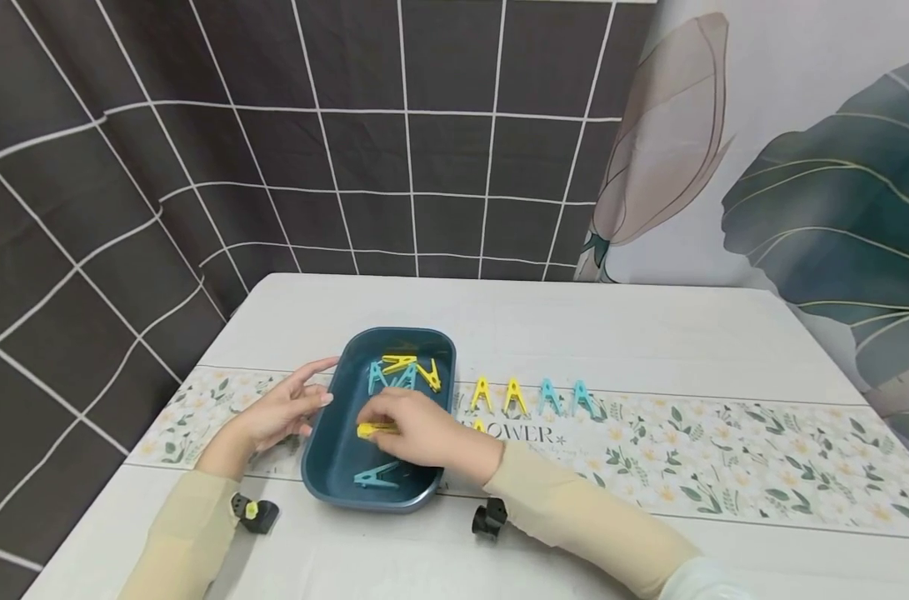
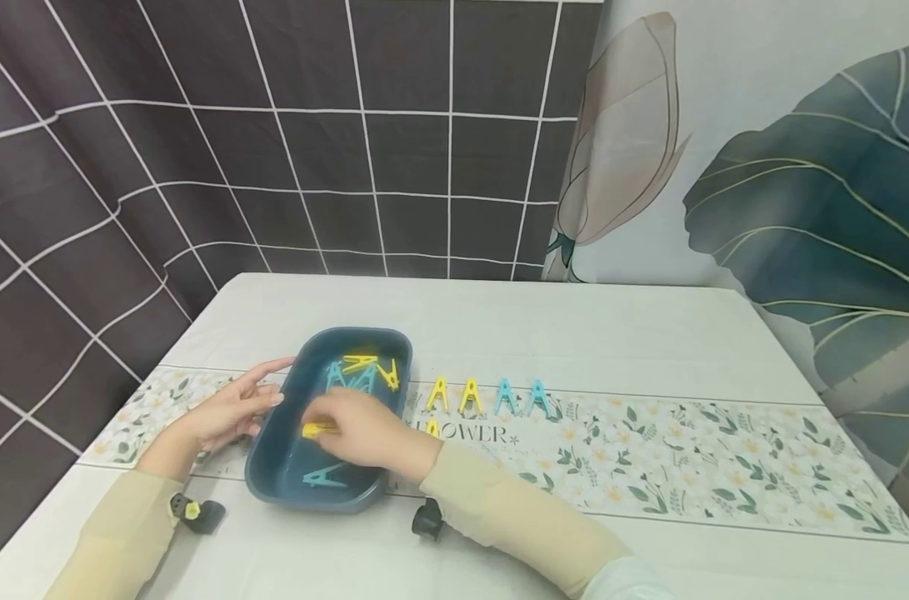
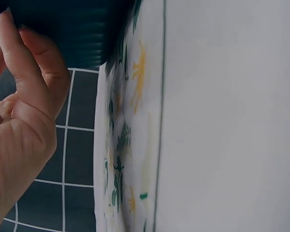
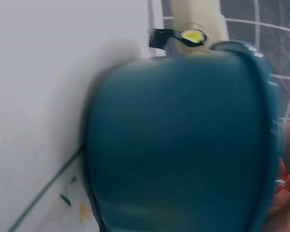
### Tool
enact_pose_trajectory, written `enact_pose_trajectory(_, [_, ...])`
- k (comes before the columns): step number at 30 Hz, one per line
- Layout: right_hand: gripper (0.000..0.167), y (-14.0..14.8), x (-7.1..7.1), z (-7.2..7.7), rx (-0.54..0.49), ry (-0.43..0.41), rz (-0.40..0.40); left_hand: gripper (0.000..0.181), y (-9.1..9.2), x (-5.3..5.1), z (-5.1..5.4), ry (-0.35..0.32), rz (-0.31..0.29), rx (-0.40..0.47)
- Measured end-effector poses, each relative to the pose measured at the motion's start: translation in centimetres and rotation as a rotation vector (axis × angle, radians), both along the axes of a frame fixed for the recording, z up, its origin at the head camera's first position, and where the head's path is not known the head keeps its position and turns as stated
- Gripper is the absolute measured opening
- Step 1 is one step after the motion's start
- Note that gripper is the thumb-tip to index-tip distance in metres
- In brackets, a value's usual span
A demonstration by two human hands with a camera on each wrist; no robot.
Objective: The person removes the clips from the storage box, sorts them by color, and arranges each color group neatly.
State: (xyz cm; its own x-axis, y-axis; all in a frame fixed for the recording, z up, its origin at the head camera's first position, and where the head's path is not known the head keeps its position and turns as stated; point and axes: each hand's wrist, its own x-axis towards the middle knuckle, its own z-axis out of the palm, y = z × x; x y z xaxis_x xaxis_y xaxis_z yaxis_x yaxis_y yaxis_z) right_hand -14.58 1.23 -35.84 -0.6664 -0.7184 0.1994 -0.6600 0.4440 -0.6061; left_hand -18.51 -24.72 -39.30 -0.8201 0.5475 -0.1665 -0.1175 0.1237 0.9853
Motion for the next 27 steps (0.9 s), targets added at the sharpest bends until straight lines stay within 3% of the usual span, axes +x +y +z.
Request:
enact_pose_trajectory(10, [0.019, 3.6, -0.2, 1.7, -0.213, -0.015, -0.040, 0.066, 0.2, 0.2, 0.2, -0.002, 0.031, -0.042])
enact_pose_trajectory(17, [0.026, 6.6, 0.0, 2.9, -0.257, 0.000, -0.092, 0.067, 0.3, 0.1, 0.3, 0.009, 0.031, -0.056])
enact_pose_trajectory(27, [0.026, 10.4, 0.1, 3.6, -0.245, -0.043, -0.267, 0.067, 0.2, 0.0, 0.4, 0.007, 0.032, -0.053])
